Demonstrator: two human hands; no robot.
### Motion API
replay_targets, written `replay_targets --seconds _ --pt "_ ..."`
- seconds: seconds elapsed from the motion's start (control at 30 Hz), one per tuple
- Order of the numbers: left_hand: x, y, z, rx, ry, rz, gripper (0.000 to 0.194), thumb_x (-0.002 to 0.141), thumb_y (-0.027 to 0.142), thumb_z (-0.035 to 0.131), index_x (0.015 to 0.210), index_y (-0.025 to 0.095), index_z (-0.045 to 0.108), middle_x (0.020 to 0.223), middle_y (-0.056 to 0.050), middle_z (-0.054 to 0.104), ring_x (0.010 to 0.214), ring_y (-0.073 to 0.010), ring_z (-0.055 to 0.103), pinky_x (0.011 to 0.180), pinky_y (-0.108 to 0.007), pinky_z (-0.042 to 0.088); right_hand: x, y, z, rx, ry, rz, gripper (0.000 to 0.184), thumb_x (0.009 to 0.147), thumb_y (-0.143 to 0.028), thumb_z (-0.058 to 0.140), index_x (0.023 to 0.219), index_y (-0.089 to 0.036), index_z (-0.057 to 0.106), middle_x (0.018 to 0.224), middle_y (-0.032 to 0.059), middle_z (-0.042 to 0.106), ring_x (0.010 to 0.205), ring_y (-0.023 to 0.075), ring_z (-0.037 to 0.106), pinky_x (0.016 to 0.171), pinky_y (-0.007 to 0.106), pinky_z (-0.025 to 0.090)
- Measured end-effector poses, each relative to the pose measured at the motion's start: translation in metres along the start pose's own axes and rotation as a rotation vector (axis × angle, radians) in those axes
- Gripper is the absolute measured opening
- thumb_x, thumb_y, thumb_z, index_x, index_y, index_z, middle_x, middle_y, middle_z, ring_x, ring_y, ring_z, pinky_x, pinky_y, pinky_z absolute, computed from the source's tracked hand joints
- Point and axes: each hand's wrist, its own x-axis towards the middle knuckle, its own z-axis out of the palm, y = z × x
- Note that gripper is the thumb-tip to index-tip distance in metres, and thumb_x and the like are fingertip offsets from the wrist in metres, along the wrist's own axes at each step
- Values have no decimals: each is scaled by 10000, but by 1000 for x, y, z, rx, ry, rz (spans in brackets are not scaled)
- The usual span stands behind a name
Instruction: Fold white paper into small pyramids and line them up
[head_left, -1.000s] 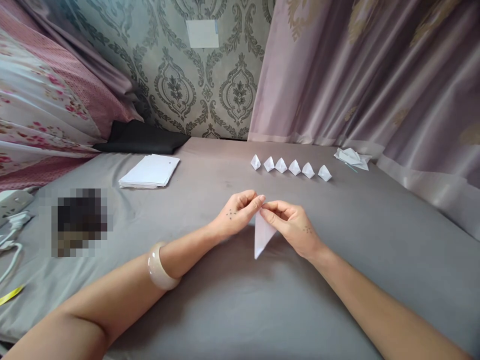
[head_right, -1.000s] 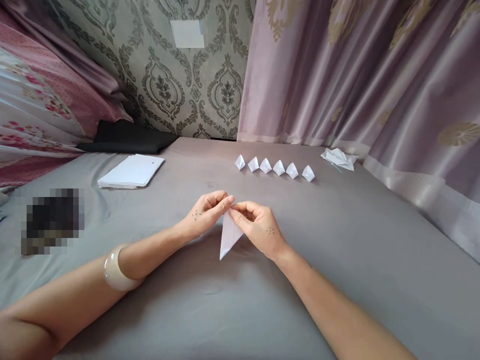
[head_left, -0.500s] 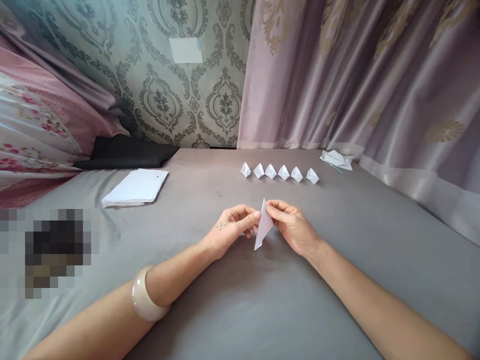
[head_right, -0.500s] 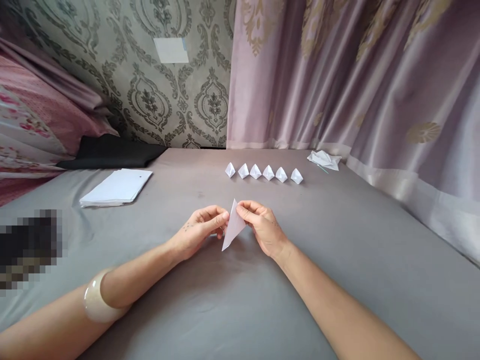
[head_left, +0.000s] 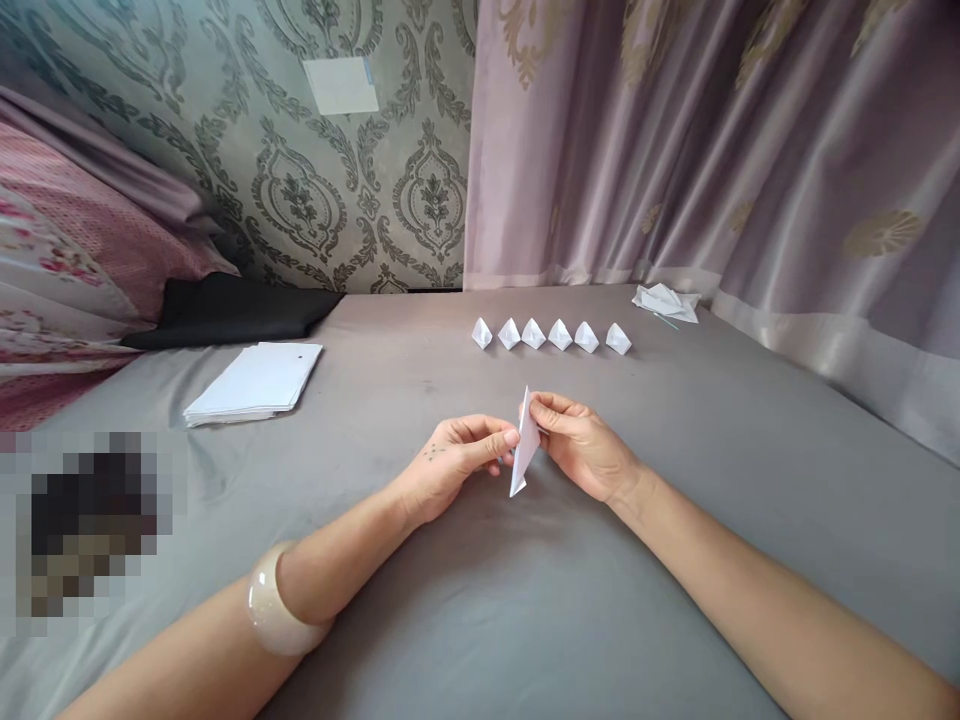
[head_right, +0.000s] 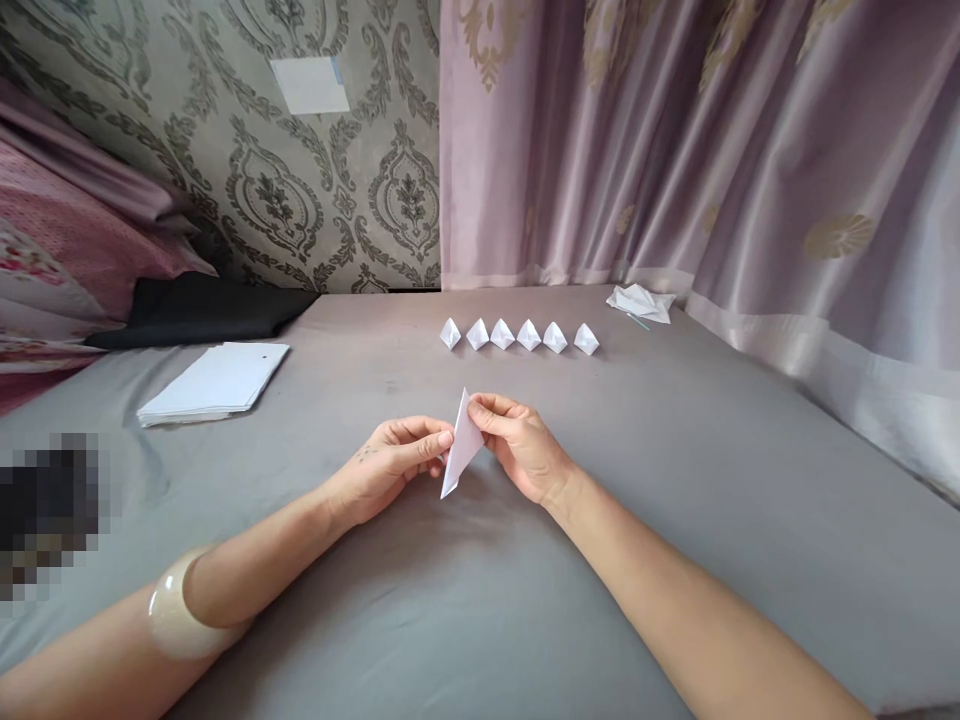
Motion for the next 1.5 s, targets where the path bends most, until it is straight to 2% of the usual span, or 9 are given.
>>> replay_targets --seconds 0.23,0.37,0.47,0.77,0.9,1.07,1.3,1.4,1.5 --pt "-4 1 7 216 90 89 284 840 387 634 935 133 715 738 -30 659 687 -113 566 631 -217 442 -1 0 0 -26 -19 12 190 789 -364 702 727 -187 676 705 -13 581 702 123 513 734 282 404" --pt "-7 -3 10 432 181 156 268 867 315 567 1057 155 668 871 -42 685 734 -132 601 651 -229 465 -4 1 4 -254 70 -69 211 807 -386 672 745 -185 681 726 -15 583 731 123 496 746 276 377" --pt "-5 -5 8 556 165 164 224 823 247 594 1019 162 659 900 -38 670 774 -145 604 640 -222 465 -7 1 11 -441 89 -151 217 842 -370 623 726 -193 669 708 -24 552 726 121 478 737 275 370" --pt "0 -11 0 388 85 172 143 797 240 605 911 154 594 712 16 577 610 -102 541 554 -206 442 -16 12 26 -743 23 -383 134 861 -328 592 942 -267 681 1065 18 600 939 163 587 857 327 472" --pt "-5 -7 1 562 290 272 238 770 148 554 1001 177 604 707 21 580 619 -103 525 572 -208 434 -20 18 30 -972 166 -573 437 790 -285 690 1201 -283 539 1223 57 535 1110 208 521 947 388 456" --pt "-7 -7 4 907 491 411 366 724 64 492 1061 194 548 742 31 609 572 -85 512 572 -205 443 -24 21 32 -1145 215 -753 181 839 -206 624 992 -224 530 941 39 591 882 170 569 789 322 500" --pt "-10 -17 1 1260 507 740 426 801 105 475 1216 188 425 884 -21 648 719 -122 621 653 -225 504 -29 25 38 -1550 322 -1019 121 840 -93 521 932 -169 546 760 28 623 660 151 555 631 287 431" --pt "-10 -18 0 1292 532 798 429 810 124 489 1231 175 423 935 -57 659 793 -153 640 698 -253 520 -30 24 41 -1652 387 -1002 117 847 -96 493 801 -192 541 639 -4 573 560 135 505 565 285 369" --pt "-9 -16 0 1169 533 721 460 792 106 486 1244 162 419 1048 -99 651 902 -179 643 770 -285 528 -32 21 42 -1743 379 -983 181 868 -102 464 735 -210 524 598 -6 547 533 135 472 564 294 335"
